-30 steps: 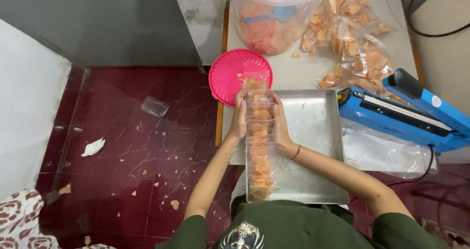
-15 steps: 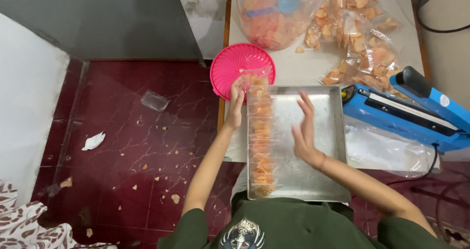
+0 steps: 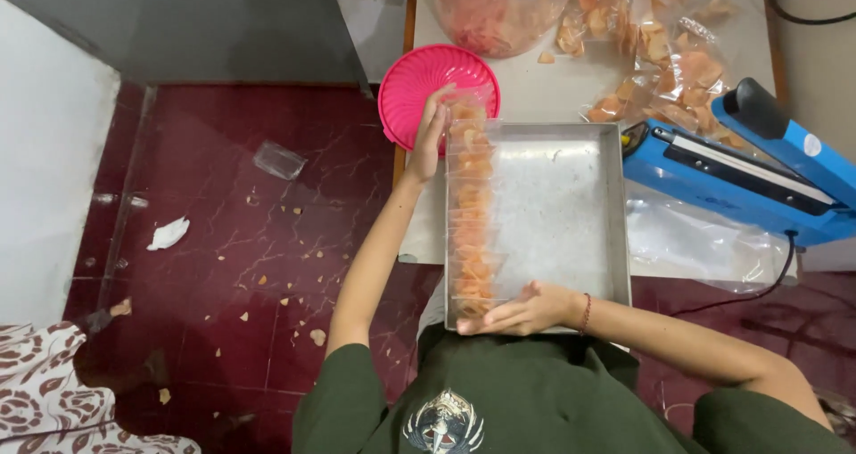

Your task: Arranging small plastic bags of snacks onto a metal tray for further processing or packaging.

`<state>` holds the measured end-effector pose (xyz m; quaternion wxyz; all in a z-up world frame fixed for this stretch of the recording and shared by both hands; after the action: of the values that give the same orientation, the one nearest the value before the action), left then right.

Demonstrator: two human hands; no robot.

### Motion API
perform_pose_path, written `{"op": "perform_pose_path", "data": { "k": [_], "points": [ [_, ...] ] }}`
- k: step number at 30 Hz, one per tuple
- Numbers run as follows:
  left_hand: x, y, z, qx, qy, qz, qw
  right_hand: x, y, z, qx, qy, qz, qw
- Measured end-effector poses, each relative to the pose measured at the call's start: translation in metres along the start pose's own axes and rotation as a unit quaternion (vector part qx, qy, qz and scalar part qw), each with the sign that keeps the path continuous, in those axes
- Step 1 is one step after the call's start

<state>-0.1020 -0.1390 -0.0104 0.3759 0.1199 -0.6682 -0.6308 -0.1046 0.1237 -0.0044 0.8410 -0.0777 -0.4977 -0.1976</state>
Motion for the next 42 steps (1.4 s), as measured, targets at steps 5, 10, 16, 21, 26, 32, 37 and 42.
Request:
{"op": "perform_pose_path", "data": {
  "k": [5,10,16,21,26,32,37,42],
  "points": [
    [0.016,-0.043,-0.017,0.001,-0.003,0.005,1.000,0.024,-0.004,0.039,0.223,0.185,-0.091,0.953],
    [0.018,-0.033,-0.013,0.024,0.011,0.013,1.000,0.009,-0.009,0.044,0.748,0.144,-0.225,0.608],
    [0.014,-0.016,-0.005,0.033,0.004,-0.003,0.999,-0.062,-0.022,0.015,0.962,0.012,-0.223,0.156],
    [0.008,-0.001,-0.006,0.047,-0.032,-0.004,0.998,-0.070,-0.025,0.017,0.965,-0.007,-0.237,0.109],
    [-0.001,-0.011,-0.013,0.059,0.028,0.015,0.998,-0.037,-0.010,0.033,0.962,0.010,-0.224,0.155],
    [-0.035,0.053,0.000,0.158,0.170,0.063,0.971,-0.044,-0.005,0.027,0.965,-0.024,-0.215,0.149],
    [-0.124,0.093,0.016,0.265,0.062,0.163,0.948,-0.070,-0.002,0.024,0.976,-0.053,-0.196,0.080],
    [-0.203,0.054,0.028,0.386,-0.030,0.291,0.875,-0.047,-0.009,0.032,0.985,-0.080,-0.155,0.011]
  ]
}}
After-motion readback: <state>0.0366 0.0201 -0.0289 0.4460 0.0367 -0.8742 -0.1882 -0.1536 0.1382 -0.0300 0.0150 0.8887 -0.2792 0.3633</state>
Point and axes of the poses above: each hand's wrist, its own x-axis towards the middle knuckle, its own z-axis out of the palm, y = z × x, the point moved 2 cm from there along x, towards the middle knuckle, and after that the axes turned 13 degrees about x, right-handed, at the moved point
